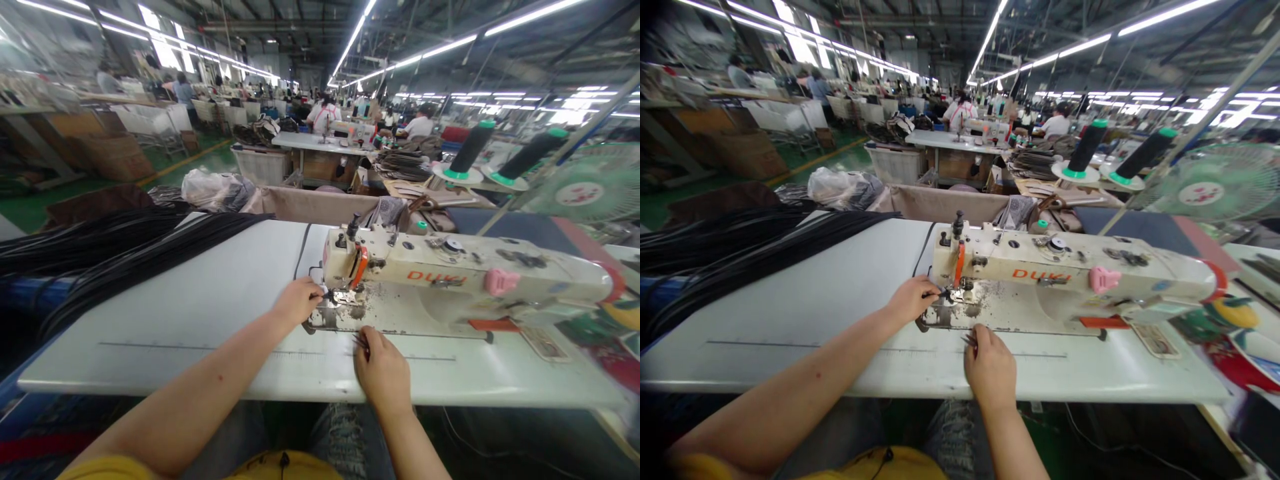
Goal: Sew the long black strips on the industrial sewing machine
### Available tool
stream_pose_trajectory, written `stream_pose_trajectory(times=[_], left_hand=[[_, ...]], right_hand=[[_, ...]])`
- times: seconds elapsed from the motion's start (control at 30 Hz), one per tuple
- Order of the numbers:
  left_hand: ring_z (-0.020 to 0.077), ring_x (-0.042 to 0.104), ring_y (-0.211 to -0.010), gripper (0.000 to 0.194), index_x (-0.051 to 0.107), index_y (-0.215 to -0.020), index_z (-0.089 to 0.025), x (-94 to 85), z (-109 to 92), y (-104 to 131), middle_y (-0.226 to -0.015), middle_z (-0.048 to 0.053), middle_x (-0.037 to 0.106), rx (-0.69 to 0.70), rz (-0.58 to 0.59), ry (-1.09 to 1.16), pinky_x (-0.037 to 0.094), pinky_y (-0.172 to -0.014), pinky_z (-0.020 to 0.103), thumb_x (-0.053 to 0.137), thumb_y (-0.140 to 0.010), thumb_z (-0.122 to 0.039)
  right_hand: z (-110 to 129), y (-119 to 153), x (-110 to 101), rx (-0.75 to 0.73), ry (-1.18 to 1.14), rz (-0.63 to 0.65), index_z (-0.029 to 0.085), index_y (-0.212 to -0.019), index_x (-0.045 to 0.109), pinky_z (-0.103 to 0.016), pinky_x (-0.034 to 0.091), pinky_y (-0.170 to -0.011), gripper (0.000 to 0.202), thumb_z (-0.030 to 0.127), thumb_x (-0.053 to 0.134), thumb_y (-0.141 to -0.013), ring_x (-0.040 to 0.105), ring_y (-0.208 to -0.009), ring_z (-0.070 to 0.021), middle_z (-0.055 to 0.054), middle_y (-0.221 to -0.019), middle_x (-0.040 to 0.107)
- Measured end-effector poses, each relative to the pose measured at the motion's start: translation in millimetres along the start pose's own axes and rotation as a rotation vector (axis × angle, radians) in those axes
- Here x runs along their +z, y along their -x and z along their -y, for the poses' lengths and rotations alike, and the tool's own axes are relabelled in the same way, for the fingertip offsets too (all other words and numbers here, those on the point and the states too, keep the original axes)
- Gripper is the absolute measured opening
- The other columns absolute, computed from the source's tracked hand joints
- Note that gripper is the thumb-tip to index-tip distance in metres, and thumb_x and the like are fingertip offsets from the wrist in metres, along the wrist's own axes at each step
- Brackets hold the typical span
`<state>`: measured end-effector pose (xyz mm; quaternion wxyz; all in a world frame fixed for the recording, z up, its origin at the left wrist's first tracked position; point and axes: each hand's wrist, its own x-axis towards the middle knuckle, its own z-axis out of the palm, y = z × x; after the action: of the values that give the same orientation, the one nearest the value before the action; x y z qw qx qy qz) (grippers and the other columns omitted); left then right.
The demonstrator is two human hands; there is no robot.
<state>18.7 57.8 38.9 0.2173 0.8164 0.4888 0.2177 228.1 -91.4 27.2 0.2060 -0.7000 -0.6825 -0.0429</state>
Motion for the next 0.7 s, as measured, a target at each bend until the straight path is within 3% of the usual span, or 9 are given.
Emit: stream_pose_trajectory(times=[0.17,0.37,0.47,0.7], left_hand=[[0.0158,0.067,-0.086,0.018,0.078,-0.1,-0.022,0.7,-10.2,12.5,-0.101,0.004,0.068,-0.035,0.037,-0.013,0.052,-0.083,0.026,0.067,-0.088,-0.017],[0.0154,0.067,-0.086,0.02,0.075,-0.106,-0.019,6.6,-41.6,31.0,-0.112,0.007,0.065,-0.204,0.13,-0.033,0.054,-0.083,0.026,0.064,-0.09,-0.021],[0.0162,0.067,-0.088,0.023,0.074,-0.109,-0.018,6.7,-52.9,33.9,-0.114,0.008,0.063,-0.222,0.183,-0.064,0.053,-0.087,0.026,0.064,-0.088,-0.02],[0.0174,0.067,-0.095,0.03,0.073,-0.113,-0.02,8.2,-46.9,35.6,-0.119,0.008,0.064,-0.208,0.172,-0.044,0.053,-0.091,0.027,0.062,-0.086,-0.014]], right_hand=[[0.5,0.8,1.5,0.006,0.005,-0.009,0.021,-0.104,0.065,-0.029,0.033,-0.066,0.023,0.012,0.054,-0.086,0.061,-0.074,-0.0187,-0.004,-0.087,0.072],[1.4,1.7,3.3,0.011,-0.009,-0.022,0.021,-0.104,0.064,-0.029,0.033,-0.067,0.022,0.014,0.055,-0.086,0.062,-0.075,-0.0186,-0.003,-0.088,0.072],[2.1,1.7,1.9,0.01,-0.016,-0.02,0.021,-0.104,0.064,-0.029,0.033,-0.067,0.022,0.013,0.054,-0.086,0.061,-0.075,-0.0182,-0.003,-0.087,0.071],[2.4,2.2,0.9,0.01,-0.017,-0.024,0.021,-0.106,0.065,-0.029,0.034,-0.068,0.024,0.012,0.055,-0.085,0.061,-0.075,-0.0181,-0.003,-0.088,0.071]])
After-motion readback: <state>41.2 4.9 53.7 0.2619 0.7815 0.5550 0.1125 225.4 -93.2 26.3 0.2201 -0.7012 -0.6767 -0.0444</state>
